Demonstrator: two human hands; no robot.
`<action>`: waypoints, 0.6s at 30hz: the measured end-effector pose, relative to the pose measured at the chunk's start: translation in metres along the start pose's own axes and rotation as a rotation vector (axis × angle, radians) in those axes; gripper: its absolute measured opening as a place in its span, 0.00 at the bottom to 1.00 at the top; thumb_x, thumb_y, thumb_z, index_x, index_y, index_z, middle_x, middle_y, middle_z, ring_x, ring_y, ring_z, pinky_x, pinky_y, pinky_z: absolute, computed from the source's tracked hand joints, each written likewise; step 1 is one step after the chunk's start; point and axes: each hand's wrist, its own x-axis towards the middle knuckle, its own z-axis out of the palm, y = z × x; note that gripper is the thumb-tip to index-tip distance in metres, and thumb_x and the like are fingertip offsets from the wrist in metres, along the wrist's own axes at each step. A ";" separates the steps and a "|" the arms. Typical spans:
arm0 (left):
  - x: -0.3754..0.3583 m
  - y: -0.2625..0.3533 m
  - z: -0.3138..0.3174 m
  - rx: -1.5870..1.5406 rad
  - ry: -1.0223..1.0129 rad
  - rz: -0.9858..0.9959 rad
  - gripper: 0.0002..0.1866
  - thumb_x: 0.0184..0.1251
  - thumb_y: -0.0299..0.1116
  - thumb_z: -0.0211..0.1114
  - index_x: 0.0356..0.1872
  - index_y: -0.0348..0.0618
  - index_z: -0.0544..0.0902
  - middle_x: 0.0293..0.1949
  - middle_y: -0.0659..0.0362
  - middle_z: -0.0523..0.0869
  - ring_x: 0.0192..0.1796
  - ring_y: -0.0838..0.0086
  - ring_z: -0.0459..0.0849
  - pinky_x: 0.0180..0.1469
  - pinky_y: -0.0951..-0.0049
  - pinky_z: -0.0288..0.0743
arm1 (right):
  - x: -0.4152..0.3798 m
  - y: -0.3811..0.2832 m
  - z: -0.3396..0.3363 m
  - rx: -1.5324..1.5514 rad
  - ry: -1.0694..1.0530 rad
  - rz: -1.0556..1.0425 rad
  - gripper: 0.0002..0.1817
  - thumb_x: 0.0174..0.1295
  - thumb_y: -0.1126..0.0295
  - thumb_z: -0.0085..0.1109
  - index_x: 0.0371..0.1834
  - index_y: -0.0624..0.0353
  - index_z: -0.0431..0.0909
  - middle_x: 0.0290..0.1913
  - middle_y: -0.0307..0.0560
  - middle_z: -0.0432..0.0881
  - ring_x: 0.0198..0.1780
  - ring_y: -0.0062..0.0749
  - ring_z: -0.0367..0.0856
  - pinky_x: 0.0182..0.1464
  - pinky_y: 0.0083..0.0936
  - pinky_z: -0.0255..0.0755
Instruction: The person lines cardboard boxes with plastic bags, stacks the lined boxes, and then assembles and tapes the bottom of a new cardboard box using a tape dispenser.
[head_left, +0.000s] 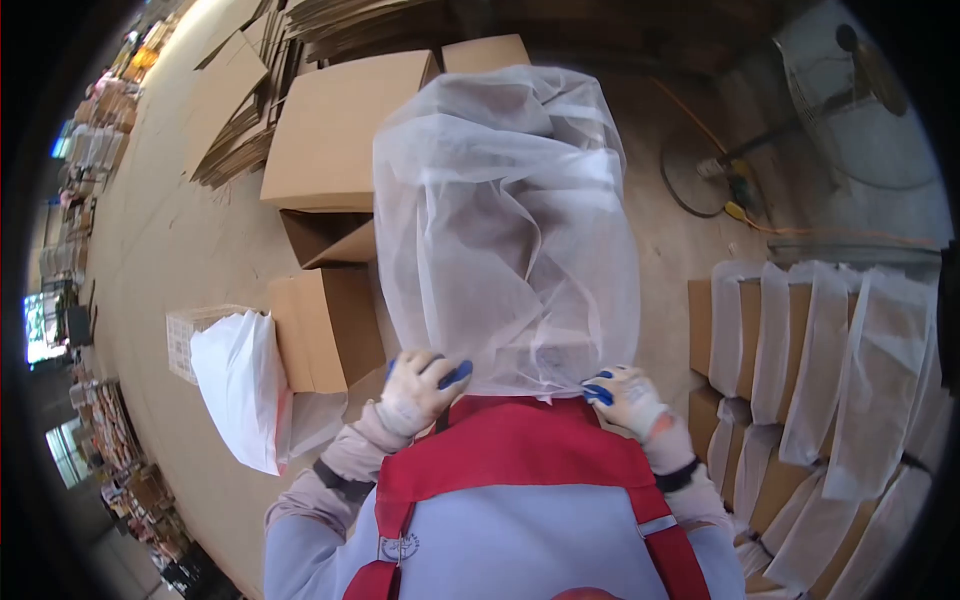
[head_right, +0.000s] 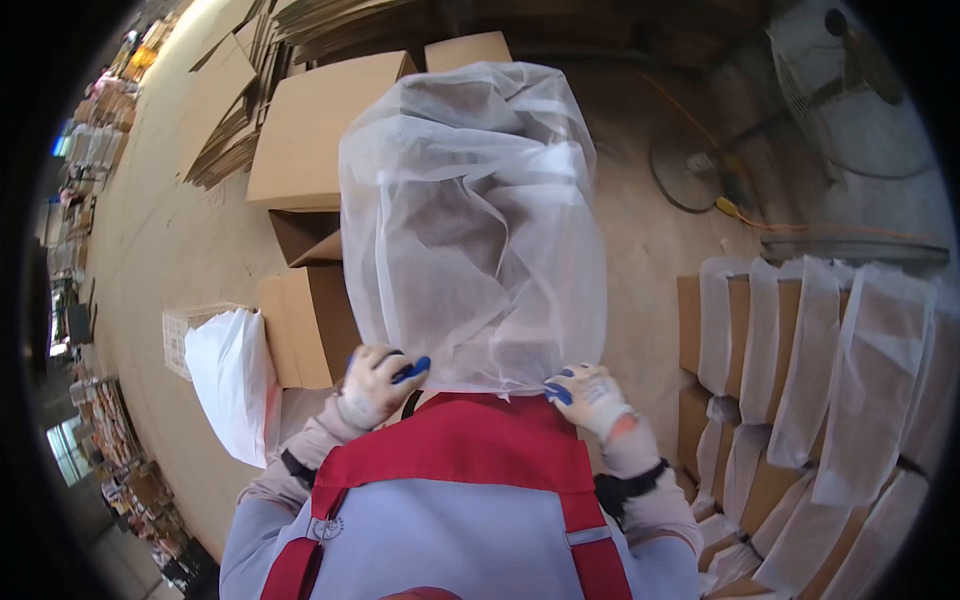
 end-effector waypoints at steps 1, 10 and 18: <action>-0.020 -0.009 0.030 -0.041 -0.115 -0.016 0.15 0.47 0.34 0.64 0.39 0.49 0.82 0.41 0.57 0.79 0.49 0.60 0.75 0.54 0.53 0.67 | 0.015 0.019 0.064 -0.048 0.159 -0.094 0.19 0.54 0.55 0.56 0.50 0.41 0.77 0.50 0.44 0.78 0.51 0.41 0.75 0.55 0.37 0.66; 0.030 -0.092 -0.060 0.165 0.003 -0.161 0.31 0.45 0.20 0.63 0.56 0.54 0.75 0.60 0.53 0.72 0.47 0.58 0.79 0.50 0.63 0.73 | -0.025 0.049 0.002 1.306 0.639 0.100 0.30 0.65 0.56 0.51 0.67 0.53 0.60 0.55 0.46 0.73 0.53 0.29 0.73 0.53 0.23 0.66; 0.100 -0.159 0.022 0.369 -0.354 -0.024 0.06 0.51 0.34 0.59 0.31 0.50 0.81 0.41 0.58 0.77 0.38 0.60 0.78 0.38 0.61 0.74 | 0.082 0.023 -0.009 0.286 0.485 0.393 0.36 0.57 0.55 0.57 0.67 0.57 0.58 0.57 0.61 0.71 0.56 0.52 0.72 0.58 0.36 0.66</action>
